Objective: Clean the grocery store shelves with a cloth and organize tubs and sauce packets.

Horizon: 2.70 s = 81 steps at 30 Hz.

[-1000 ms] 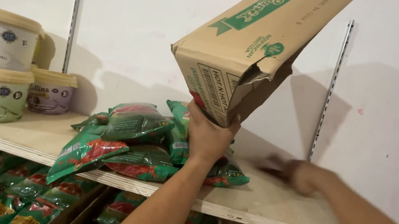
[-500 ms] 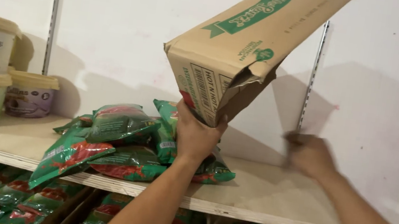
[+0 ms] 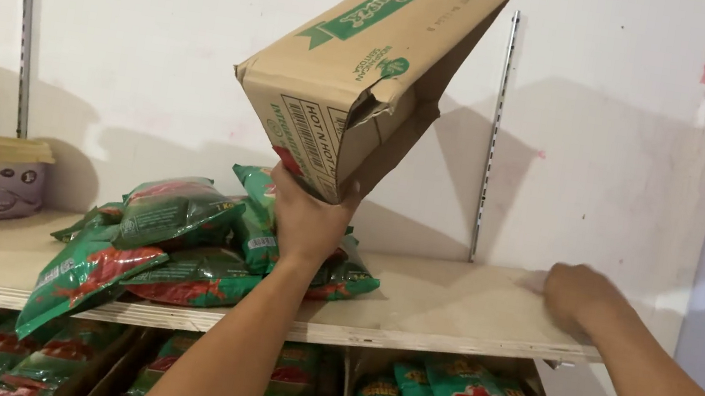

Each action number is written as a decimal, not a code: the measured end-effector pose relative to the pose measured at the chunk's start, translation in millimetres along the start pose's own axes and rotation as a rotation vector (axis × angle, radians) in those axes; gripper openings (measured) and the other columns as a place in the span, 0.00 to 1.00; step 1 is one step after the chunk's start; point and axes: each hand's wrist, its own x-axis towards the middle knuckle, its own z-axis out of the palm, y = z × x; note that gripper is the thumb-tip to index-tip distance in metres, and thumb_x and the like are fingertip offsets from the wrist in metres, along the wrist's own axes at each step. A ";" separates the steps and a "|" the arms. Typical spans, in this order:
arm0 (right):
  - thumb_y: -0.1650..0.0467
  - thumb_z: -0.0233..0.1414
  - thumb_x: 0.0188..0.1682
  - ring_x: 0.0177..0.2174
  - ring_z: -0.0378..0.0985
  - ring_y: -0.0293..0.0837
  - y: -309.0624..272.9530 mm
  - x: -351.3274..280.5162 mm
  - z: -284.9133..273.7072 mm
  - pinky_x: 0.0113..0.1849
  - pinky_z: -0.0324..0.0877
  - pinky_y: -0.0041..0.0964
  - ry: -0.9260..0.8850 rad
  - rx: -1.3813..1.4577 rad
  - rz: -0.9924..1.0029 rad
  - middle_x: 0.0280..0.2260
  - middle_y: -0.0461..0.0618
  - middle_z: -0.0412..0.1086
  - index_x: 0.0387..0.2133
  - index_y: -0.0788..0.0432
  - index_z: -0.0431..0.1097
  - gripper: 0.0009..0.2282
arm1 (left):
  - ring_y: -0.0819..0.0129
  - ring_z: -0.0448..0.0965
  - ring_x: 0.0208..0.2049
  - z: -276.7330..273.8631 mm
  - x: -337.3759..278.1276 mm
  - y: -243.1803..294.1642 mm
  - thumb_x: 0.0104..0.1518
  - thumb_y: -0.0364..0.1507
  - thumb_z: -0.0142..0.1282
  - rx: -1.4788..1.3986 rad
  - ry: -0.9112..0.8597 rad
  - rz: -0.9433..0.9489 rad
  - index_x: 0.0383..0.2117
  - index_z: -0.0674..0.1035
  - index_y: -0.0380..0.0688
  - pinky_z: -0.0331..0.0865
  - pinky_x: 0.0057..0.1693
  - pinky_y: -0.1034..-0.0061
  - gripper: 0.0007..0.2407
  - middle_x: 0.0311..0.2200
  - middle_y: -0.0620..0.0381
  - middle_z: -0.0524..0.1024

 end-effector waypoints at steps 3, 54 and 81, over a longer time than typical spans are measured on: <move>0.74 0.53 0.47 0.47 0.78 0.60 9.1 2.3 6.9 0.51 0.70 0.48 0.555 0.576 0.212 0.48 0.59 0.76 0.49 0.54 0.78 0.16 | 0.43 0.78 0.50 2.5 -2.6 -2.4 0.45 0.35 0.72 -0.048 0.016 0.095 0.55 0.61 0.30 0.72 0.53 0.59 0.35 0.49 0.34 0.74; 0.75 0.54 0.53 0.68 0.41 0.69 -126.4 1.8 -158.6 0.65 0.52 0.52 1.527 1.088 0.010 0.68 0.77 0.35 0.54 0.65 0.62 0.16 | 0.44 0.80 0.50 1.8 -27.9 19.0 0.54 0.53 0.48 0.058 -0.530 -0.317 0.56 0.73 0.37 0.68 0.59 0.61 0.32 0.44 0.33 0.81; 0.80 0.44 0.53 0.61 0.70 0.53 -68.1 -55.8 -78.4 0.57 0.71 0.43 1.387 0.638 -0.341 0.62 0.53 0.66 0.52 0.55 0.70 0.16 | 0.66 0.75 0.23 31.3 25.5 8.7 0.57 0.51 0.36 -0.599 -0.802 -1.018 0.52 0.76 0.40 0.53 0.17 0.88 0.29 0.32 0.48 0.78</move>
